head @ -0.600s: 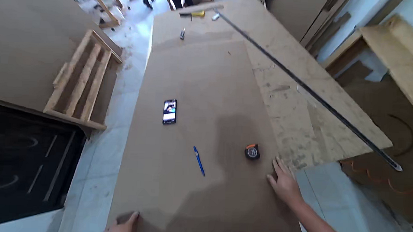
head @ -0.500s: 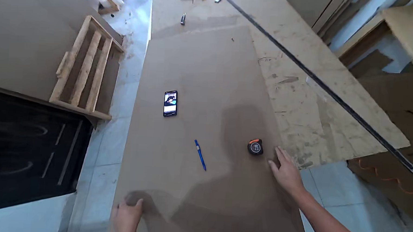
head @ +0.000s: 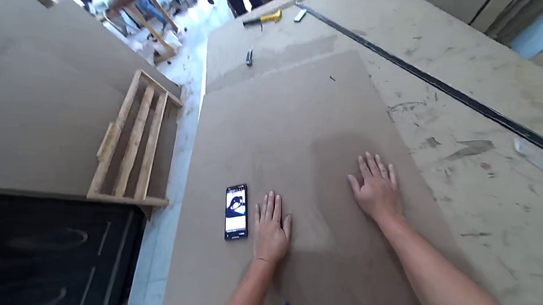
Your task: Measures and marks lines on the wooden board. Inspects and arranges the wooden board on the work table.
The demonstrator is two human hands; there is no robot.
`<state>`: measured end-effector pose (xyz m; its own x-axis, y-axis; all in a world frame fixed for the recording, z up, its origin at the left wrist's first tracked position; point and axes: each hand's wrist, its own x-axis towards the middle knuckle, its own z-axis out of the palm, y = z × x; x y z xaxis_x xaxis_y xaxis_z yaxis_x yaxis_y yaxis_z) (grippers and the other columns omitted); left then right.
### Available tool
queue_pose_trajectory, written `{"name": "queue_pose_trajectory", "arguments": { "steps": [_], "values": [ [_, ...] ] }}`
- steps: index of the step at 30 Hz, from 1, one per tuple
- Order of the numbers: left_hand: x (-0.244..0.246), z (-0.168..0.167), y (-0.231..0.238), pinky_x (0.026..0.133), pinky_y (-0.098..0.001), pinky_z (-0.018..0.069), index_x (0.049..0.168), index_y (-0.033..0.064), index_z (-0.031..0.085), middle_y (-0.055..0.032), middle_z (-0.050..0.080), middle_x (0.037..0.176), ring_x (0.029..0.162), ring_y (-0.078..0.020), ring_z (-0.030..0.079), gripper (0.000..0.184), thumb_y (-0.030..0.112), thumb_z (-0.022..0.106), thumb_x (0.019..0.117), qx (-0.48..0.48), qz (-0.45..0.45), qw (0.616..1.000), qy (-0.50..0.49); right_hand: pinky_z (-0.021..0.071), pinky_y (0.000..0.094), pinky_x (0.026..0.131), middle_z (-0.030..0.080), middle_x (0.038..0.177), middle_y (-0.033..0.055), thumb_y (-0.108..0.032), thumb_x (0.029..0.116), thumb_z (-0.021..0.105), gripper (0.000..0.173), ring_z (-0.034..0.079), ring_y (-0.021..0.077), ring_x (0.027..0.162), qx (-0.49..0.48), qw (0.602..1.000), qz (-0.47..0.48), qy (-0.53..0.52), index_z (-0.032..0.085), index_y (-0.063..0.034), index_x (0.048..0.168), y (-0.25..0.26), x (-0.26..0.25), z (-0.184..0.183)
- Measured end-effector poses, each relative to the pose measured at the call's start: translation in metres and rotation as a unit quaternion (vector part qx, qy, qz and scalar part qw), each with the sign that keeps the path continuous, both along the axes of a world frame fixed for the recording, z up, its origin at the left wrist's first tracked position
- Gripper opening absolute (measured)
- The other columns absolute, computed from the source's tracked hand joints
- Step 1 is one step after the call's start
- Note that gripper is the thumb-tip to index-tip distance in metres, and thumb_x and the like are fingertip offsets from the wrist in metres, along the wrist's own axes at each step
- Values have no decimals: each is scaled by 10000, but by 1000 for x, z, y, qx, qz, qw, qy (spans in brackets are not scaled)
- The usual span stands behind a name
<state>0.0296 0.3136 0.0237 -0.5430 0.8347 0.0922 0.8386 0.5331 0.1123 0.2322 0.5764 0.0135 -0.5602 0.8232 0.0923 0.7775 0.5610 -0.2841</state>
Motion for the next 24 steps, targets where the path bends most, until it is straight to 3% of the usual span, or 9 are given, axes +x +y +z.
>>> {"name": "queue_pose_trajectory", "arguments": {
  "steps": [2, 5, 11, 14, 16, 18, 21, 23, 24],
  "values": [
    [-16, -14, 19, 1256, -583, 250, 1555, 124, 487, -106, 419, 1629, 1530, -282, 351, 663, 536, 325, 1061, 24, -28, 999, 10, 142, 588, 1277, 307, 1697, 18, -647, 1022, 269, 747, 212, 249, 1587, 16, 1000, -18, -10, 419, -197, 1600, 13, -9, -3],
    [-37, -14, 52, 1253, -563, 263, 1542, 127, 506, -88, 439, 1619, 1523, -268, 366, 649, 524, 347, 1053, 40, -31, 999, 13, 188, 588, 1268, 381, 1662, 21, -648, 1016, 281, 738, 280, 260, 1564, 38, 999, -26, 9, 489, -195, 1560, 45, -25, -7],
    [-62, -5, 104, 1246, -552, 286, 1506, 121, 554, -93, 485, 1585, 1495, -262, 416, 609, 489, 387, 1050, 48, -7, 999, 11, 193, 604, 1257, 389, 1654, 60, -653, 1014, 289, 754, 304, 296, 1552, 11, 1000, -17, 0, 501, -162, 1545, 97, -54, 3],
    [-70, -11, 107, 1256, -580, 226, 1547, 102, 486, -105, 395, 1642, 1541, -266, 326, 582, 405, 329, 1076, 16, -20, 1000, -12, 175, 617, 1255, 363, 1666, 80, -685, 1013, 274, 788, 287, 318, 1556, -7, 1000, -4, -10, 467, -155, 1564, 108, -61, 6],
    [-72, -17, 108, 1255, -591, 217, 1553, 83, 465, -121, 374, 1651, 1549, -284, 308, 555, 336, 301, 1088, 19, -34, 999, -15, 140, 608, 1266, 355, 1671, 60, -715, 998, 306, 794, 258, 295, 1569, -46, 999, 4, 12, 467, -184, 1566, 120, -59, 5],
    [-71, -17, 108, 1266, -572, 204, 1550, 71, 457, -121, 369, 1653, 1555, -278, 294, 533, 284, 301, 1087, 35, -34, 999, -25, 139, 535, 1294, 402, 1648, 31, -663, 1033, 368, 724, 276, 228, 1564, -146, 983, -18, 108, 503, -168, 1544, 126, -52, 14],
    [-72, -11, 107, 1286, -522, 171, 1544, 52, 451, -126, 360, 1655, 1563, -268, 271, 512, 254, 320, 1092, 55, -26, 997, -55, 380, 464, 1210, 519, 1557, 66, -532, 1084, 416, 622, 485, 175, 1439, -268, 906, -128, 301, 460, -142, 1567, 76, -28, 69],
    [-72, -10, 102, 1286, -505, 183, 1518, 26, 476, -153, 384, 1636, 1554, -292, 292, 492, 241, 366, 1090, 80, -44, 992, -88, 481, 374, 1132, 592, 1483, 19, -406, 1110, 428, 501, 582, 107, 1332, -244, 913, -135, 299, 473, -179, 1554, -30, 6, 113],
    [-74, -9, 98, 1282, -504, 198, 1501, 7, 489, -171, 402, 1622, 1545, -307, 311, 477, 220, 400, 1084, 101, -64, 986, -115, 483, 374, 1131, 593, 1479, 5, -376, 1112, 427, 491, 582, 99, 1326, -238, 917, -125, 294, 460, -180, 1561, -94, 24, 124]
  ]
}}
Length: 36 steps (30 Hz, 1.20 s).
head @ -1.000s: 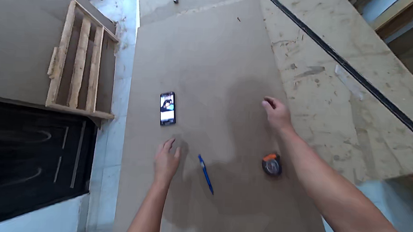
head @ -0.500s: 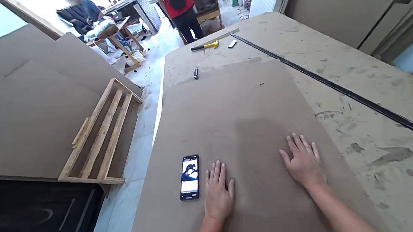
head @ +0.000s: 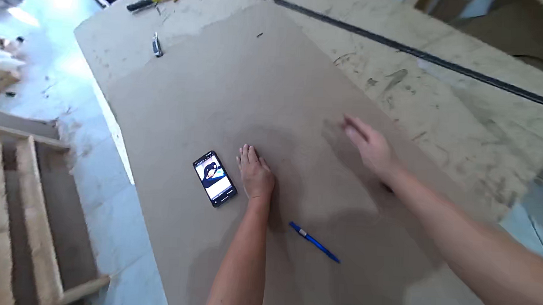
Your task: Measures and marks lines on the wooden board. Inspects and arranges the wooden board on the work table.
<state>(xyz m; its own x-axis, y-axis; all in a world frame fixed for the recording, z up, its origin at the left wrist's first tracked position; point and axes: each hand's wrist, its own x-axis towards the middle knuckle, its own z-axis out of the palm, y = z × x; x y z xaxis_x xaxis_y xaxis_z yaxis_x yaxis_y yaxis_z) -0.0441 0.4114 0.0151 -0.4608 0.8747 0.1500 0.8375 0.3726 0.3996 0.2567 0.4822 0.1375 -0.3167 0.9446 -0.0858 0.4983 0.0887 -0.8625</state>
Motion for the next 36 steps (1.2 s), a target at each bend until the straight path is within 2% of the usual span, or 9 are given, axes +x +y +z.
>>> {"name": "queue_pose_trajectory", "arguments": {
  "steps": [5, 9, 12, 16, 22, 24, 27, 31, 36],
  "values": [
    [-11, 6, -99, 1278, -524, 243, 1493, 10, 504, -167, 397, 1624, 1544, -309, 309, 447, 154, 437, 1074, 3, -165, 984, -61, 594, 397, 1008, 733, 1233, 20, -443, 1062, 528, 469, 700, 153, 1139, -18, 994, -112, 0, 659, -109, 1364, -318, 72, -55],
    [-29, 4, -233, 1255, -536, 314, 1417, 9, 598, -169, 497, 1557, 1500, -312, 403, 421, 98, 432, 1040, 25, -264, 963, -38, 615, 371, 925, 755, 1120, 45, -271, 1045, 570, 334, 725, 151, 1026, -73, 971, -226, 25, 693, -63, 1275, -434, 36, -47],
    [-48, 1, -309, 1237, -551, 334, 1407, 19, 611, -172, 525, 1532, 1479, -330, 432, 438, 120, 405, 1033, 33, -303, 952, -33, 608, 353, 943, 736, 1171, 16, -345, 1044, 560, 353, 703, 118, 1072, -26, 981, -191, -14, 707, -126, 1279, -444, -20, -55],
    [-71, 7, -365, 1233, -541, 339, 1373, 36, 644, -146, 529, 1536, 1480, -313, 434, 410, 141, 492, 1007, 19, -355, 932, -63, 429, 527, 1136, 514, 1556, -24, -447, 1020, 501, 505, 496, 231, 1417, -24, 969, -107, -220, 566, -264, 1486, -424, -90, -69],
    [-171, 49, -397, 1102, -443, 519, 1325, 15, 667, -162, 587, 1464, 1368, -262, 567, 398, 101, 606, 941, -48, -348, 915, -196, 436, 579, 1110, 460, 1610, -15, -451, 1047, 411, 551, 466, 278, 1450, 61, 922, -214, -316, 540, -201, 1521, -441, -140, -101],
    [-227, 54, -385, 1085, -463, 530, 1322, -20, 657, -199, 592, 1442, 1329, -290, 597, 396, 71, 631, 937, -54, -352, 911, -208, 322, 549, 1230, 426, 1635, 10, -455, 1076, 321, 586, 383, 245, 1516, 92, 903, -247, -338, 502, -157, 1547, -448, -154, -115],
    [-318, 62, -360, 1006, -455, 576, 1372, -40, 604, -229, 593, 1416, 1203, -292, 669, 425, 68, 624, 962, -86, -318, 924, -192, 225, 546, 1268, 366, 1668, 31, -487, 1059, 271, 658, 297, 236, 1558, 67, 875, -294, -379, 452, -117, 1572, -448, -181, -119],
    [-415, 78, -303, 942, -465, 602, 1395, -83, 554, -302, 572, 1387, 1114, -331, 701, 430, 42, 595, 986, -114, -252, 948, -158, 194, 538, 1278, 328, 1687, 18, -492, 1050, 286, 667, 249, 213, 1575, 55, 857, -316, -403, 416, -125, 1592, -439, -189, -119],
    [-476, 82, -201, 969, -478, 572, 1452, -73, 500, -310, 546, 1420, 1157, -353, 669, 474, 130, 537, 1026, -142, -175, 967, -119, 214, 536, 1272, 354, 1675, -13, -491, 1048, 303, 645, 261, 193, 1569, 65, 854, -321, -403, 439, -161, 1585, -441, -185, -128]
  ]
}}
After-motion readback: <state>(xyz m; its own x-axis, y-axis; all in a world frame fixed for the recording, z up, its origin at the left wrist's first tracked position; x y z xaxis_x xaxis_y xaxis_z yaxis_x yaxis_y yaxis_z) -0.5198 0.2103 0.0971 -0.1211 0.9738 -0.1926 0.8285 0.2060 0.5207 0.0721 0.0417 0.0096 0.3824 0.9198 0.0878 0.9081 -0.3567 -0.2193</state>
